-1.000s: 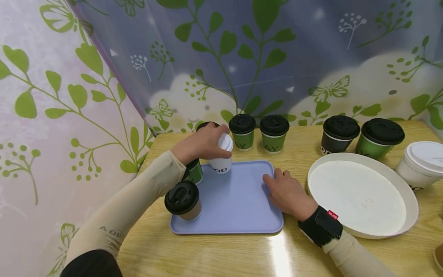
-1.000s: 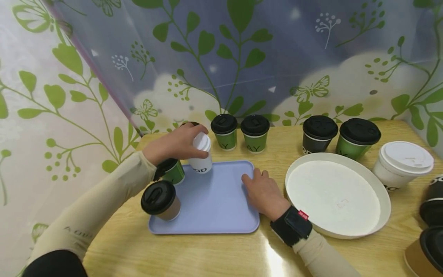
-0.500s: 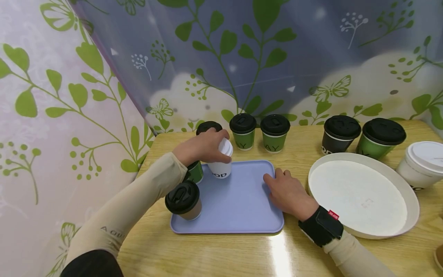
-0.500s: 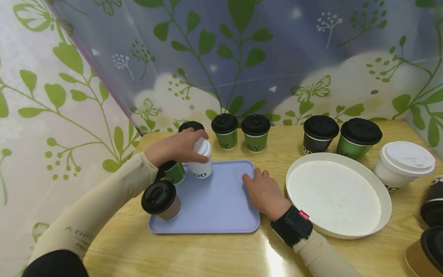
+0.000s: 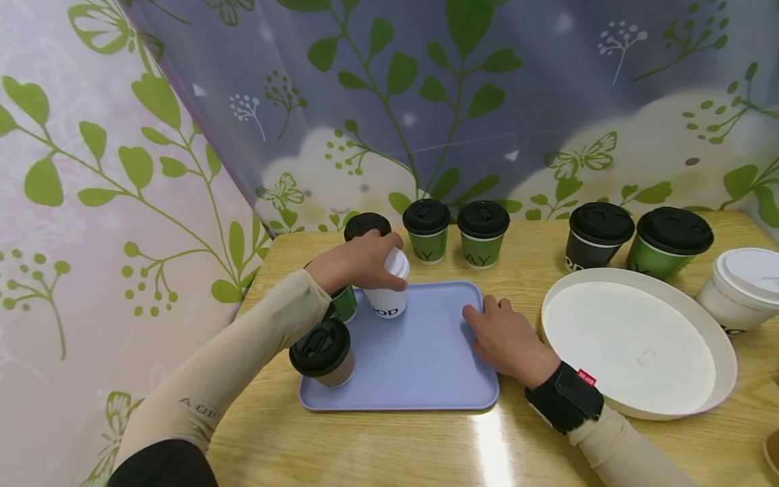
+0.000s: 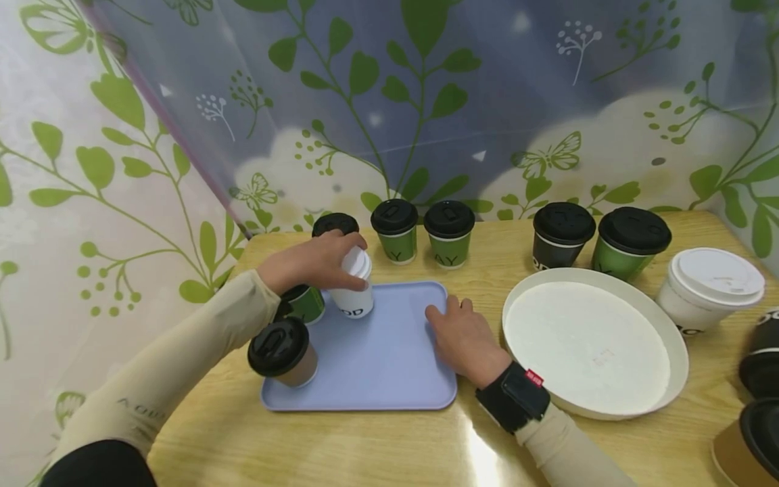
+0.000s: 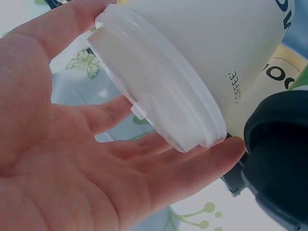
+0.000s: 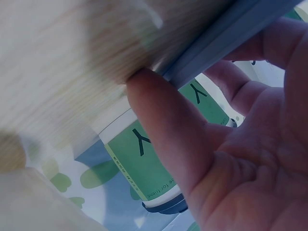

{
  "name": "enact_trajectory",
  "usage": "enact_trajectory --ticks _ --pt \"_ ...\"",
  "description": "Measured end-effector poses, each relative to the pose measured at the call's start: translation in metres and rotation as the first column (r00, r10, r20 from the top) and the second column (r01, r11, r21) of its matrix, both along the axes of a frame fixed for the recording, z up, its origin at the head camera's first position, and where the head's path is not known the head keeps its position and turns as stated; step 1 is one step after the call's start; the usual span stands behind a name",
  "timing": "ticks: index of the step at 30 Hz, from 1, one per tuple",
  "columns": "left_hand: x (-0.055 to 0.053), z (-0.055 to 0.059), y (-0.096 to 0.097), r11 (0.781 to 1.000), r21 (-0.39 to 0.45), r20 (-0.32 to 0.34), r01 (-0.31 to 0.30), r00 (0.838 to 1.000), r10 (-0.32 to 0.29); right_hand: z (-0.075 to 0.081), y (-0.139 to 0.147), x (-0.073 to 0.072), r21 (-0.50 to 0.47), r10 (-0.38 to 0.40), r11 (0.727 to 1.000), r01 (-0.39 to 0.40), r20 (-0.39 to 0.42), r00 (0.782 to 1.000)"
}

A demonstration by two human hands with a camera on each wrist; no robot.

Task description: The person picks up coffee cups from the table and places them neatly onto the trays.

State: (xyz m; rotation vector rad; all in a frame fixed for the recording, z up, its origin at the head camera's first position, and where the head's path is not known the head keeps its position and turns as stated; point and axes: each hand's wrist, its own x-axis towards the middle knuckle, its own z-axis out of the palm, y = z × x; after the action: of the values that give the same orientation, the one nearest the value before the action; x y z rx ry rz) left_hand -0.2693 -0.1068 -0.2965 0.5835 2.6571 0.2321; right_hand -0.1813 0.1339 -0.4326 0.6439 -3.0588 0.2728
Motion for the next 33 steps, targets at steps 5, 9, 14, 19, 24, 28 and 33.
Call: enact_trajectory --ticks 5,9,14,19,24,28,33 --pt "-0.0014 -0.0019 -0.0005 1.000 0.000 -0.001 0.003 1.000 -0.003 0.0000 -0.0004 -0.0001 0.001 0.006 1.000 -0.006 0.001 1.000" --pt "-0.0016 -0.0034 -0.0012 1.000 0.000 -0.001 0.013 1.000 -0.013 0.0003 -0.0006 -0.0003 0.002 0.008 1.000 -0.008 -0.001 1.000" --pt "-0.0018 -0.0040 -0.0022 1.000 0.005 0.003 0.012 1.000 -0.012 0.0006 -0.0006 -0.0004 0.003 0.007 1.000 -0.007 -0.002 1.000" --pt "-0.0028 -0.0050 -0.0031 1.000 0.007 0.011 0.012 1.000 -0.012 0.0001 0.0001 -0.0002 -0.003 0.005 1.000 -0.005 -0.006 1.000" --pt "-0.0049 -0.0071 -0.0038 1.000 0.010 0.009 0.019 1.000 -0.019 0.0002 -0.0001 -0.0005 0.002 0.004 1.000 -0.004 -0.003 1.000" --pt "-0.0056 -0.0085 -0.0043 1.000 0.012 0.003 0.020 1.000 -0.020 -0.0002 0.0001 -0.0007 0.003 0.003 1.000 -0.003 -0.004 1.000" --pt "-0.0052 -0.0099 -0.0056 1.000 0.010 -0.001 0.016 1.000 -0.016 -0.0011 0.0002 -0.0003 -0.005 0.007 1.000 -0.007 -0.010 1.000"
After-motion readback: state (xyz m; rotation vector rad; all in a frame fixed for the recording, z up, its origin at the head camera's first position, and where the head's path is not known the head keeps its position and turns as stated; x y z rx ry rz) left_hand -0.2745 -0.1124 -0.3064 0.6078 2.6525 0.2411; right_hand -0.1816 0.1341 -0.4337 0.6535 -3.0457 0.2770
